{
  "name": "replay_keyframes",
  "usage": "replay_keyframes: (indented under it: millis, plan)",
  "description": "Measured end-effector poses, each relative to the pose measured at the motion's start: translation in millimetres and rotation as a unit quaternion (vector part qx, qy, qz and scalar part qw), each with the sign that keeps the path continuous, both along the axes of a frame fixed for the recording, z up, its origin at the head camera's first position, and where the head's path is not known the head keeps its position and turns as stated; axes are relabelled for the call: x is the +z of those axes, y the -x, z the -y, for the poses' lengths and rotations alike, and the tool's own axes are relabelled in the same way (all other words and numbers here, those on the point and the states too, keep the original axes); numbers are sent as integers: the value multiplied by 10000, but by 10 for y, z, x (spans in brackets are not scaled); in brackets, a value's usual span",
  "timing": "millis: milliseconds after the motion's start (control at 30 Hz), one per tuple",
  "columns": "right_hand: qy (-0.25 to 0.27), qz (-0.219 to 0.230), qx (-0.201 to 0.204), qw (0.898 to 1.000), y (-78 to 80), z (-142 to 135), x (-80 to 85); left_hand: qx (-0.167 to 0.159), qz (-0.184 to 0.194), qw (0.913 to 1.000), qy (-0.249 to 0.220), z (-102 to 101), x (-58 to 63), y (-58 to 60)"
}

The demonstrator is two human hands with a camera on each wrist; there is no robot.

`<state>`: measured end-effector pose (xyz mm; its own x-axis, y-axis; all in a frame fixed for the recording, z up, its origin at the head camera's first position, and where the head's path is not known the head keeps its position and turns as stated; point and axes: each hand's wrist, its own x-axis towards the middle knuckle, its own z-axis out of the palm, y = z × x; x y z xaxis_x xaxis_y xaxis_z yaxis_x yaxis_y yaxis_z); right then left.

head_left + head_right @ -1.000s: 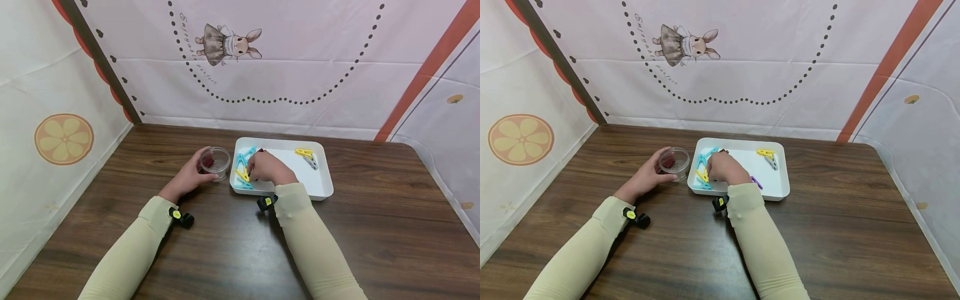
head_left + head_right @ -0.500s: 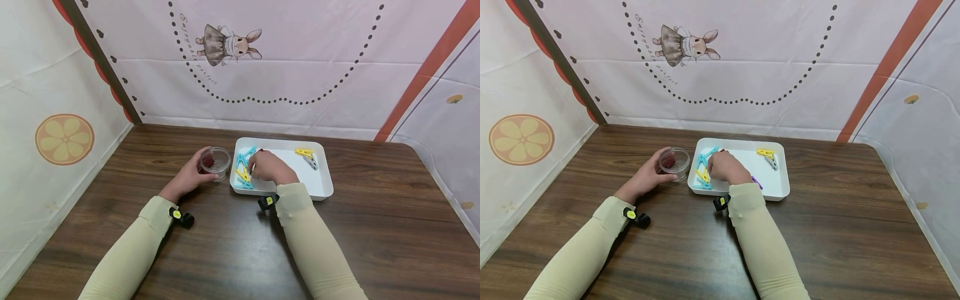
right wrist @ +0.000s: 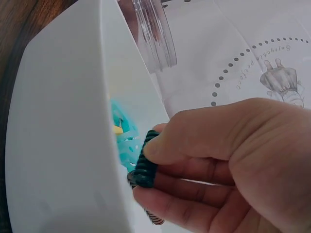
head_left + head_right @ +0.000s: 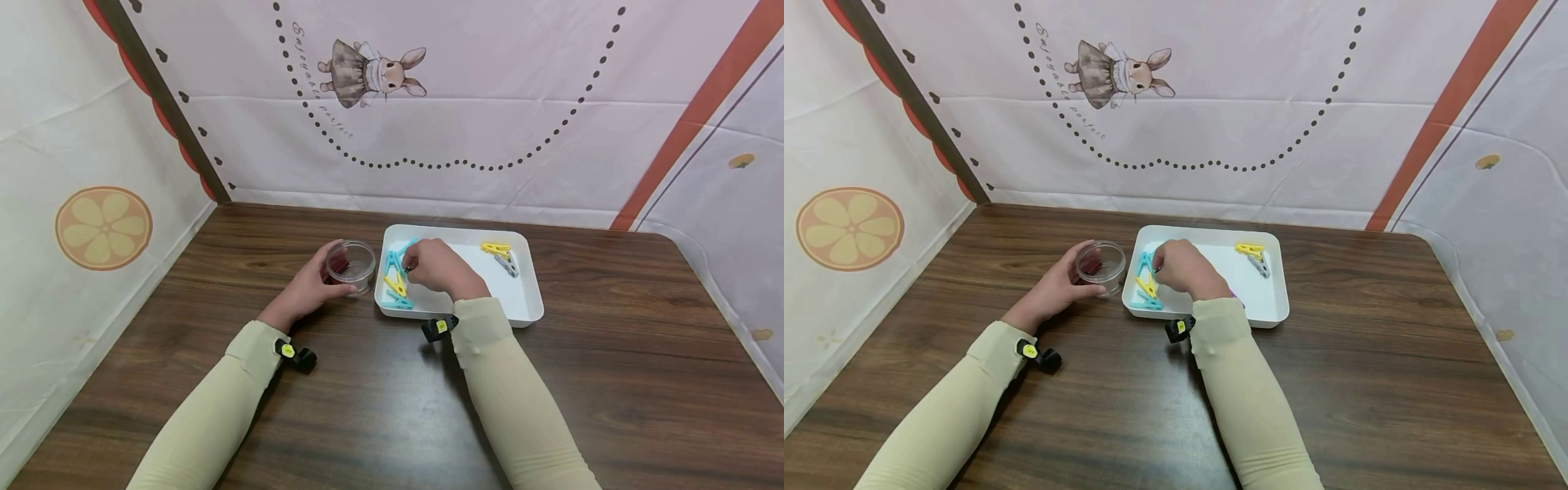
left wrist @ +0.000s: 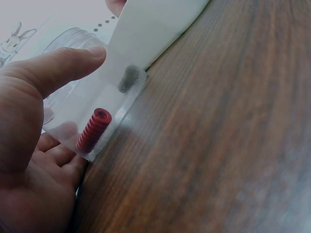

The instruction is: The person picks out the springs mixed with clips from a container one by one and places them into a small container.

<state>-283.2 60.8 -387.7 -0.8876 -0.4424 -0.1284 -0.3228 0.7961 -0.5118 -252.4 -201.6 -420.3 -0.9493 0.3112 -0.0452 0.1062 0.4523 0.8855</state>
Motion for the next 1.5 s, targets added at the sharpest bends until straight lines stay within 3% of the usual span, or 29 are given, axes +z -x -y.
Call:
replay_keyframes:
  millis: [433, 1100, 1500]
  plan:
    - [161, -143, -138, 9997, 2, 20, 58, 17, -3, 10000, -49, 7, -36, 12]
    - [528, -1047, -91, 9931, -22, 52, 116, -24, 26, 10000, -67, 5, -3, -4]
    - [756, -1264, -85, 9891, -54, 82, 138, -9, 8, 10000, -35, -8, 15, -8]
